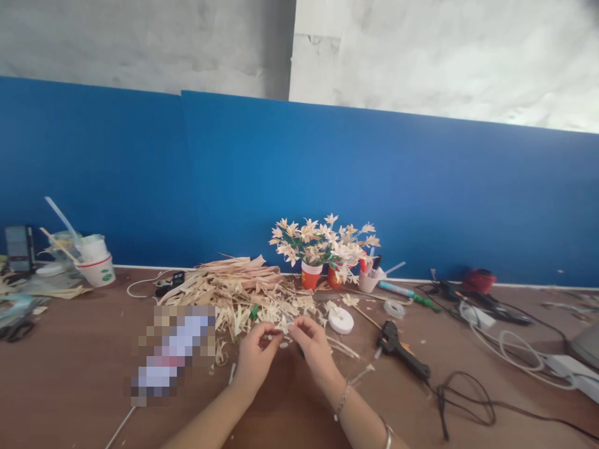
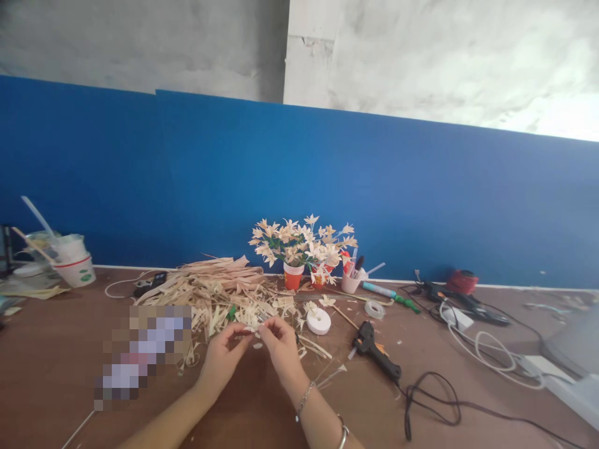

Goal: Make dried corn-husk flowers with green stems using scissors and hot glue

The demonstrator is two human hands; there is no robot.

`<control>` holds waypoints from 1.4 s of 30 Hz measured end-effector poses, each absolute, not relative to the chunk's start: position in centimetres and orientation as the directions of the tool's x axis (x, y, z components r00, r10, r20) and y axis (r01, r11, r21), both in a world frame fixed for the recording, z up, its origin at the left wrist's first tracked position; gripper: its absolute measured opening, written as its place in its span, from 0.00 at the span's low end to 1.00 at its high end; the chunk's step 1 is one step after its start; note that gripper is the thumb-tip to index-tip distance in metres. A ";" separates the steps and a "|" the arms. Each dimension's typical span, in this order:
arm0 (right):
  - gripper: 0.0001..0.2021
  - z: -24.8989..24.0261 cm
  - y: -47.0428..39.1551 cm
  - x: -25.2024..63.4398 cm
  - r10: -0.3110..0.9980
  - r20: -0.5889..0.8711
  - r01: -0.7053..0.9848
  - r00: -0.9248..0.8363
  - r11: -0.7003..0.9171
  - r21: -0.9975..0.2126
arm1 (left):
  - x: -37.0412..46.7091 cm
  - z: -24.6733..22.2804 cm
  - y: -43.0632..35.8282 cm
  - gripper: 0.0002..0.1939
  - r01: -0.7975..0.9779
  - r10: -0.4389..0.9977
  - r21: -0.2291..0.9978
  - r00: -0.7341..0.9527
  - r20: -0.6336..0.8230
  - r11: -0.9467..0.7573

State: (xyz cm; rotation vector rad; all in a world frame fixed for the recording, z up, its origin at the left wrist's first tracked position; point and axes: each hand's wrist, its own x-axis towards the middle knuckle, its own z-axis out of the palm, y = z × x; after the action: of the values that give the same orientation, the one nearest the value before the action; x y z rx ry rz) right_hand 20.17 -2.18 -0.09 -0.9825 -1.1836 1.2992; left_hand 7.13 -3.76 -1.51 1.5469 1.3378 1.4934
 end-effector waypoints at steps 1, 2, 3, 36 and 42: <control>0.14 0.0 -2.3 20.1 0.994 0.065 -0.190 -0.082 0.048 -0.981 | 7.2 -1.5 -3.8 0.06 0.242 0.923 0.918 -0.151 0.354 -0.313; 0.14 0.0 -2.4 19.9 0.996 0.049 -0.205 -0.080 0.031 -0.978 | 7.2 -1.6 -3.8 0.07 0.236 0.921 0.920 -0.160 0.355 -0.314; 0.13 0.0 -2.5 19.8 0.996 0.036 -0.219 -0.079 0.018 -0.976 | 7.1 -1.7 -3.7 0.07 0.233 0.919 0.920 -0.167 0.358 -0.316; 0.09 -1.0 -2.8 19.6 0.958 0.278 0.027 -0.071 0.281 -0.959 | 6.6 -1.9 -3.3 0.02 0.325 0.854 0.850 -0.184 0.486 -0.414; 0.08 -0.2 -4.2 20.0 0.698 0.675 0.549 -0.241 0.671 -0.498 | 6.6 -1.9 -3.3 0.04 0.323 0.848 0.842 -0.170 0.501 -0.433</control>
State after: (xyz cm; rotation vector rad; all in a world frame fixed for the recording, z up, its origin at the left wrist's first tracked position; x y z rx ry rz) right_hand 19.96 -4.16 -0.19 -0.9742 -1.9206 0.1933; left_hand 6.59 -3.29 -1.89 1.6708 1.3374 1.6361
